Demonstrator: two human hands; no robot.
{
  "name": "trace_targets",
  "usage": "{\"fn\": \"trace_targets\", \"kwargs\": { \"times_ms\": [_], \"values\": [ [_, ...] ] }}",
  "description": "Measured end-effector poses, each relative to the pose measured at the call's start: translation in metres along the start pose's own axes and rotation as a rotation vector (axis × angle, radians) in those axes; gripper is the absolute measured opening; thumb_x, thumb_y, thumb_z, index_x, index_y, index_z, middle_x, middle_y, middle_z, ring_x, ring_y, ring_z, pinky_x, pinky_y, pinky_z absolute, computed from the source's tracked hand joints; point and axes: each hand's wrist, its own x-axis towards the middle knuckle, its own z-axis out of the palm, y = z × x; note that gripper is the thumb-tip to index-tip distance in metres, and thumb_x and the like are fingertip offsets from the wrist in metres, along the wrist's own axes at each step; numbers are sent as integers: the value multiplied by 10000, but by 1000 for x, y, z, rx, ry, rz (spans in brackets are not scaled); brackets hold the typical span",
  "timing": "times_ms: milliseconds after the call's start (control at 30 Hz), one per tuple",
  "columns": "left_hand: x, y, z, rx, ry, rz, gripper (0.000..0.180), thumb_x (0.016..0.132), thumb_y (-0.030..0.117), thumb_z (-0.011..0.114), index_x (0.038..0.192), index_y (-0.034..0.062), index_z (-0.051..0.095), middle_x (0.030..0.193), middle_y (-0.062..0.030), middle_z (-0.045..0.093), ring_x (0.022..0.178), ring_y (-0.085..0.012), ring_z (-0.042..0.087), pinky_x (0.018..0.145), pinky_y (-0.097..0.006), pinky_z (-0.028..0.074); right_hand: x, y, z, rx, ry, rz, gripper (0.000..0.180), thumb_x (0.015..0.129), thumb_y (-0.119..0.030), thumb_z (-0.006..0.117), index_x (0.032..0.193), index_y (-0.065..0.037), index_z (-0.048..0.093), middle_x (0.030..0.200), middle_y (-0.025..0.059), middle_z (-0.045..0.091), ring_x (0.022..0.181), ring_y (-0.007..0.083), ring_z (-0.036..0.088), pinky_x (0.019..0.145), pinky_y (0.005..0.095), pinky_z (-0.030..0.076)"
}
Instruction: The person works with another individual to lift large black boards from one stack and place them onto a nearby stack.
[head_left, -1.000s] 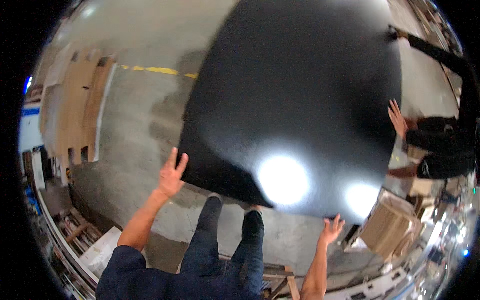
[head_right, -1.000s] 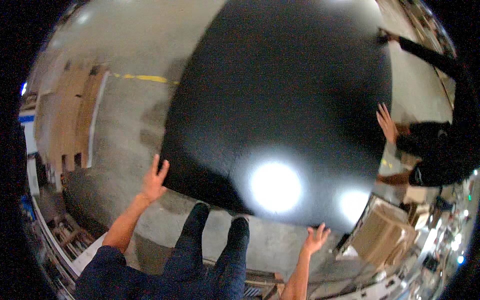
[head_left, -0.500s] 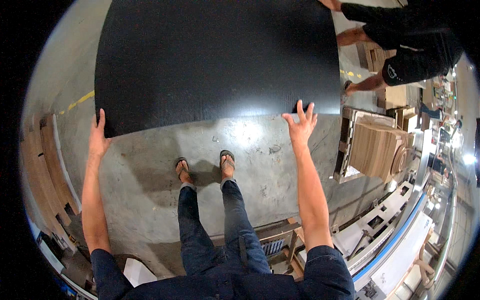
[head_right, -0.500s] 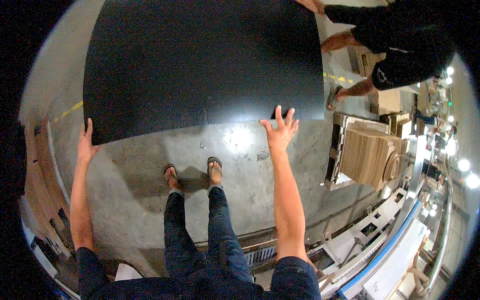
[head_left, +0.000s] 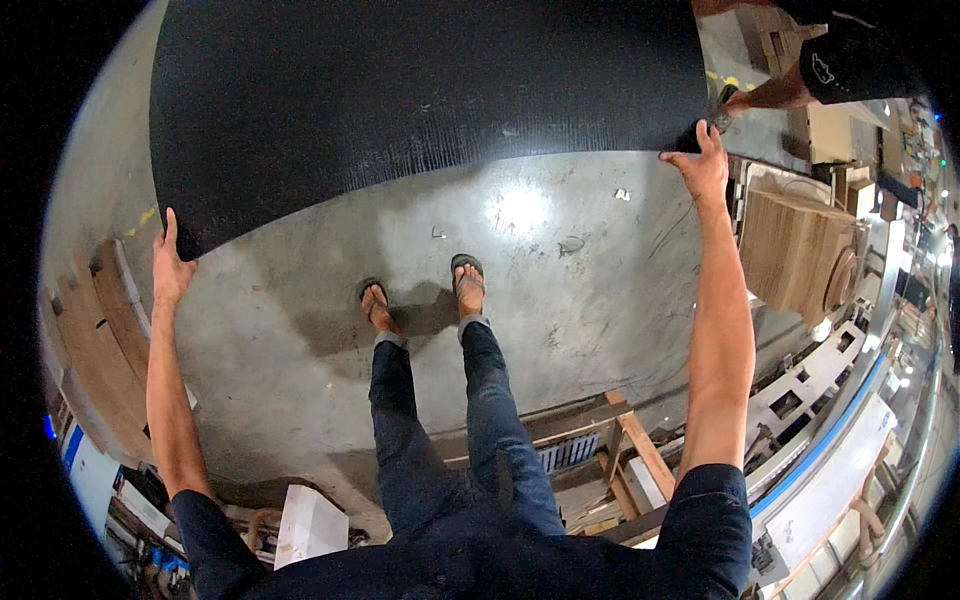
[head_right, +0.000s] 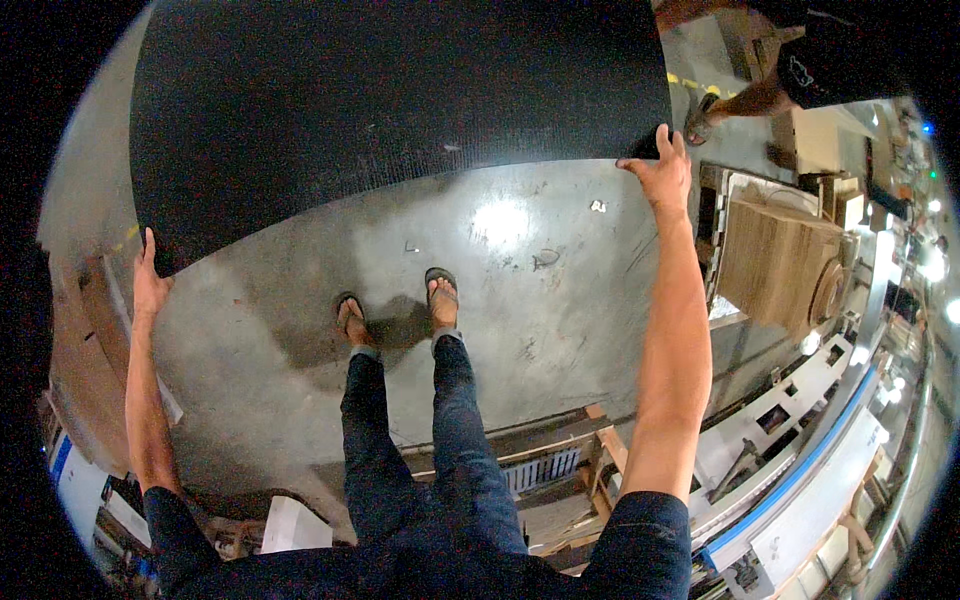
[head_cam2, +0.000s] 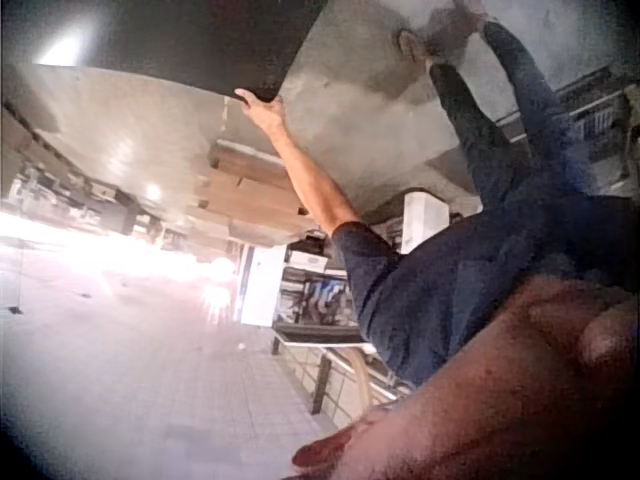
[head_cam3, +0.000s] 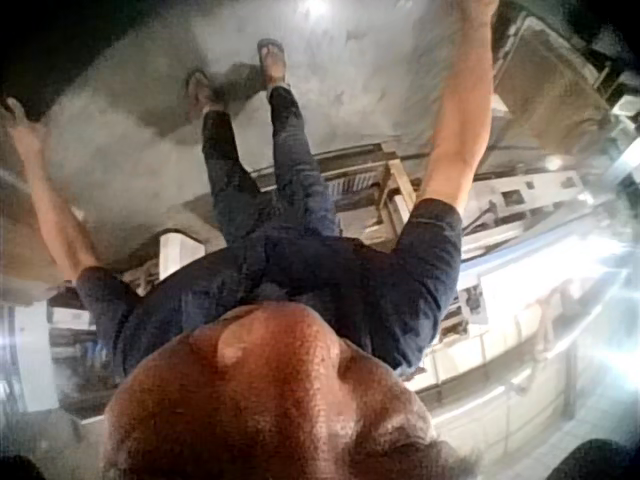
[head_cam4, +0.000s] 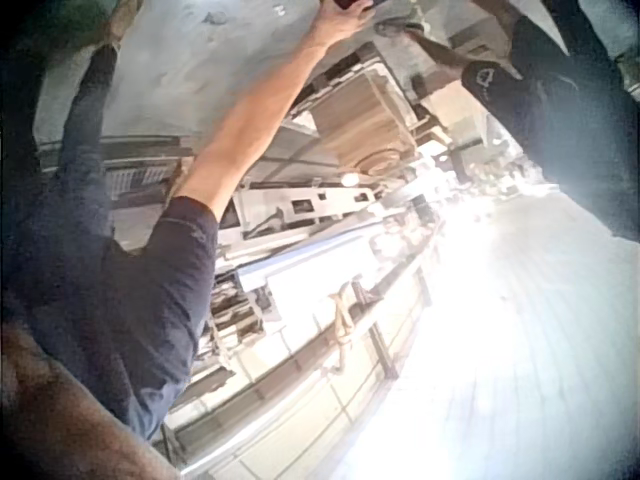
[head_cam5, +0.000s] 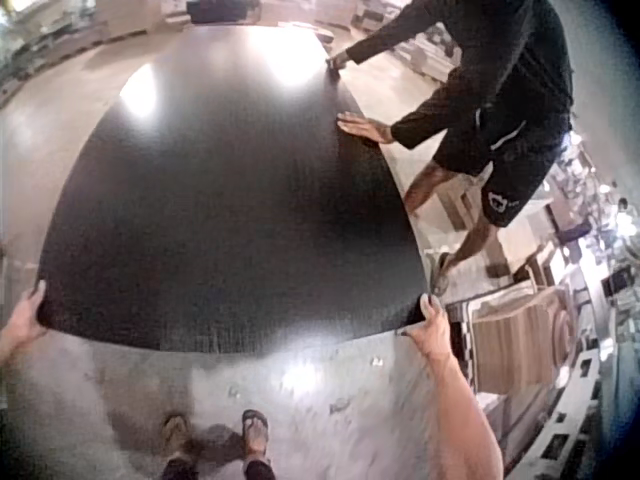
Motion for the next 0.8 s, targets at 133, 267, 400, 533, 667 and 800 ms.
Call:
{"fn": "trace_targets", "kwargs": {
  "times_ms": [133,267,400,533,667,800],
  "values": [
    [8,9,-3,-9,-32,53,1014,602,-78,642,1347,329,87,1275,-237,302,1144,-346,379,953,-372,366,7,10,-4,32,-53,43,915,479,-384,783,1245,-68,398,1246,243,373,1139,375,372,934,406,338],
    [2,-3,2,23,21,66,987,599,-64,646,1357,253,99,1263,-236,332,1147,-342,377,961,-360,355,13,-11,-2,-44,-35,50,851,527,-379,764,1236,-66,411,1256,205,390,1164,324,378,971,362,310],
    [0,5,-4,17,44,218,957,587,-54,643,1359,176,125,1251,-234,360,1151,-343,374,980,-351,322,10,-3,0,156,15,-126,814,542,-309,770,1206,6,421,1222,205,418,1122,312,413,949,349,334],
    [3,17,5,48,-35,-25,1113,549,105,760,1352,295,12,1258,-323,270,1149,-427,336,965,-415,323,1,0,2,228,-26,-71,787,568,-219,742,1222,31,385,1218,229,407,1119,307,419,938,336,332],
    [-3,12,5,-8,33,-29,1109,532,124,768,1350,318,45,1212,-320,318,1107,-432,377,942,-415,345,13,-2,-3,124,-69,-108,893,537,-253,766,1264,13,322,1143,241,449,1045,342,457,889,340,362],
    [-6,10,2,12,67,-10,1079,525,138,765,1352,299,91,1169,-303,375,1095,-418,395,934,-411,353,17,-13,-4,51,-104,-35,918,522,-258,776,1268,17,317,1162,241,458,1054,291,469,883,309,360]
  ]
}}
